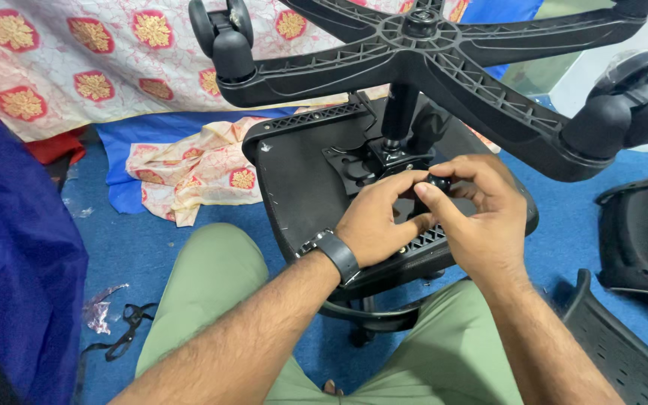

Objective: The person assembles an office chair by attaching the seat to the base and then installing the height adjustment lever. The person uses a screwdriver to tighten the screws securing the seat to the base and then fits the lever into its slot.

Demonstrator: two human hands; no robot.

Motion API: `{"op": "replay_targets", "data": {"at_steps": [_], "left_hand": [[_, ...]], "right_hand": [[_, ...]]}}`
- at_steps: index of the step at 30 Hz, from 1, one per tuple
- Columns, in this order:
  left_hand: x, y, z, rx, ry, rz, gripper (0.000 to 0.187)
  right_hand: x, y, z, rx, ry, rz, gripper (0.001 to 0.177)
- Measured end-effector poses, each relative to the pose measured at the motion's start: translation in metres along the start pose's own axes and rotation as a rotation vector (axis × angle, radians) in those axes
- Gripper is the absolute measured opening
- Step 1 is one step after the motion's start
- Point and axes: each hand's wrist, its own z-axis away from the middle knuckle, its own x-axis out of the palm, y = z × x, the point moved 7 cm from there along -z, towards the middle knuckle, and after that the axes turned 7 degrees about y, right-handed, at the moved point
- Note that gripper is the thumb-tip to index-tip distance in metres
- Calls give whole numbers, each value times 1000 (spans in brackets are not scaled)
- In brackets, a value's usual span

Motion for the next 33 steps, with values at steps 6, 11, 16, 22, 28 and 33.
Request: {"op": "replay_targets", "data": {"at_steps": [6,11,16,22,28,33], "left_hand": [[2,-12,-2,-95,-2,147,48],[3,-9,-4,-64,33,1,41],[1,-4,-1,-36,-24,153,48],[2,-8,-8,-100,42,77,38],[1,0,-4,-65,-83,84,48],[2,-7,-9,-93,-64,147,49]], "right_hand": [[1,-3,2,9,-7,-99,26],[5,2,4,-6,-11,35,27],[-2,1,3,58,6,-37,31],[-2,-9,7,-20,16,60,33],[-2,-8,3,-28,-7,81,28],[-5,-9,5,-63,1,88,27]]}}
